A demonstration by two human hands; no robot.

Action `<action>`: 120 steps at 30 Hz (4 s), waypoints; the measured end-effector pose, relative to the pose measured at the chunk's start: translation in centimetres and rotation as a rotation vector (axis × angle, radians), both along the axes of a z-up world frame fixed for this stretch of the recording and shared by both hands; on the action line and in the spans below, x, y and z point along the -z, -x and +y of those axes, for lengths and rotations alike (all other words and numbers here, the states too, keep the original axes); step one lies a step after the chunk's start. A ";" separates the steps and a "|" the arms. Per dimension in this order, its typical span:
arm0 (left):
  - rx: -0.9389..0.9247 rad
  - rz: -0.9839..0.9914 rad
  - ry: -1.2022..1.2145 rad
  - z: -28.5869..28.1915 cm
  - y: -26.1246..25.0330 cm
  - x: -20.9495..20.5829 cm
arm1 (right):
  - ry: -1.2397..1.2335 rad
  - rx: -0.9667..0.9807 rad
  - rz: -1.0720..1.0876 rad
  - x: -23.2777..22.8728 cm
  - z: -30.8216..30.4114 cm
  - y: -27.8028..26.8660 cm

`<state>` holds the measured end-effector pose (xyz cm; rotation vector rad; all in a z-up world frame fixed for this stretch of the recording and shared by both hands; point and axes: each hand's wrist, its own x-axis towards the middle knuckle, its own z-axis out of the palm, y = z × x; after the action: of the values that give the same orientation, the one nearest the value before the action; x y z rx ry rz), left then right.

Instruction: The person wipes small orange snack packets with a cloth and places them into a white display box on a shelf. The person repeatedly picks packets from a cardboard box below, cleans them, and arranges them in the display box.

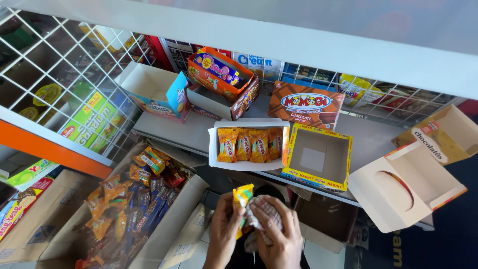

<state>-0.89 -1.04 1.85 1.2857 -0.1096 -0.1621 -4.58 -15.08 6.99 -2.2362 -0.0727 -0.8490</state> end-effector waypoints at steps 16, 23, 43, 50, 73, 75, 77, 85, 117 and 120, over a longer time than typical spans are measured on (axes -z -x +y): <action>-0.107 0.141 0.322 -1.5 -0.7 1.0 | -0.524 -0.311 0.174 3.5 -0.7 0.5; -0.025 -0.032 -0.141 -1.1 0.8 -1.8 | -0.541 -0.191 0.096 3.2 -1.2 -0.7; -0.409 -0.580 -0.816 -2.1 -15.3 -0.4 | -0.498 -0.110 0.095 5.4 -6.2 2.7; -0.383 -0.415 -1.147 -2.6 -16.3 0.4 | -0.505 -0.061 0.116 6.6 -6.9 3.0; -0.102 -0.557 -1.312 -2.7 -15.7 2.3 | -0.494 -0.105 0.159 6.3 -6.2 2.8; -0.092 -0.533 -1.306 -2.7 -15.3 1.0 | -0.491 -0.111 0.168 6.1 -6.2 2.7; -0.078 -0.522 -1.239 -2.6 -14.6 -0.2 | -0.475 -0.118 0.153 5.9 -6.1 2.8; -0.145 -0.638 -0.984 -0.3 -11.1 -2.8 | -0.387 -0.185 0.076 7.1 -5.7 2.1; -0.817 0.079 -0.949 24.5 -8.2 5.5 | -0.439 -0.250 0.091 12.9 -4.4 1.0; -0.640 0.035 -0.312 18.6 -5.4 5.9 | -0.690 -0.430 0.129 14.0 -3.0 -0.1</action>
<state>4.47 17.52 -4.01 1.5659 0.3699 0.3611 -4.47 -18.07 -6.98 -1.5373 -0.1654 -0.4043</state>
